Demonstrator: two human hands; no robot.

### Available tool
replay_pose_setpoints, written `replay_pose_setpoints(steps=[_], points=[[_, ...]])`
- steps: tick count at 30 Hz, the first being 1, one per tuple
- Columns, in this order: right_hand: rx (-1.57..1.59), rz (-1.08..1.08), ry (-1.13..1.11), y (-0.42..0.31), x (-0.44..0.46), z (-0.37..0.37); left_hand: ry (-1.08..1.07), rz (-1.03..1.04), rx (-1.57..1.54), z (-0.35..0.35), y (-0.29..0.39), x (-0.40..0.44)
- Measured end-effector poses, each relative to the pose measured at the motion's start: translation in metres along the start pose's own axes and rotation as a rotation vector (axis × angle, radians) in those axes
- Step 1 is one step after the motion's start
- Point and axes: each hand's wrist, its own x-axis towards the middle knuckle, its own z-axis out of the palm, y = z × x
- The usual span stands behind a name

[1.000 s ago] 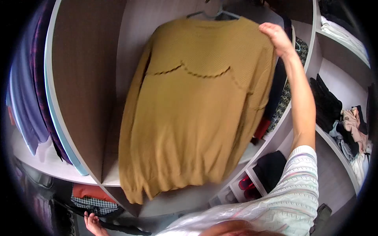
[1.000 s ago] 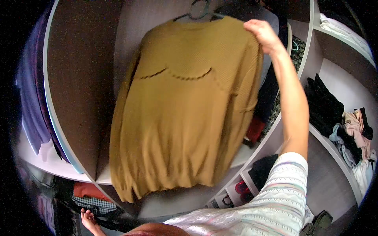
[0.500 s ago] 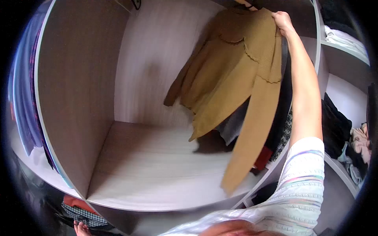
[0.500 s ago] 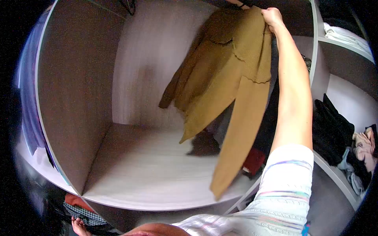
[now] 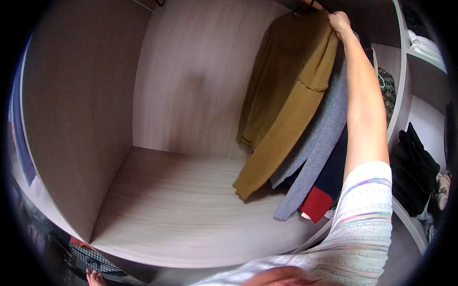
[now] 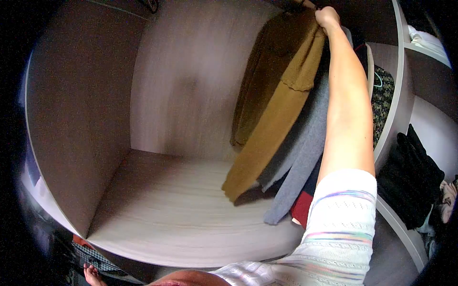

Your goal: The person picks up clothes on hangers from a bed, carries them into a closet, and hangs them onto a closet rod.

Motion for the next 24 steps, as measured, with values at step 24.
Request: replay_pose_setpoints(steps=[24], points=[[-0.271,0.137,0.085,0.038,-0.030,-0.062,-0.058,-0.092,0.183,0.017,-0.017,0.019]])
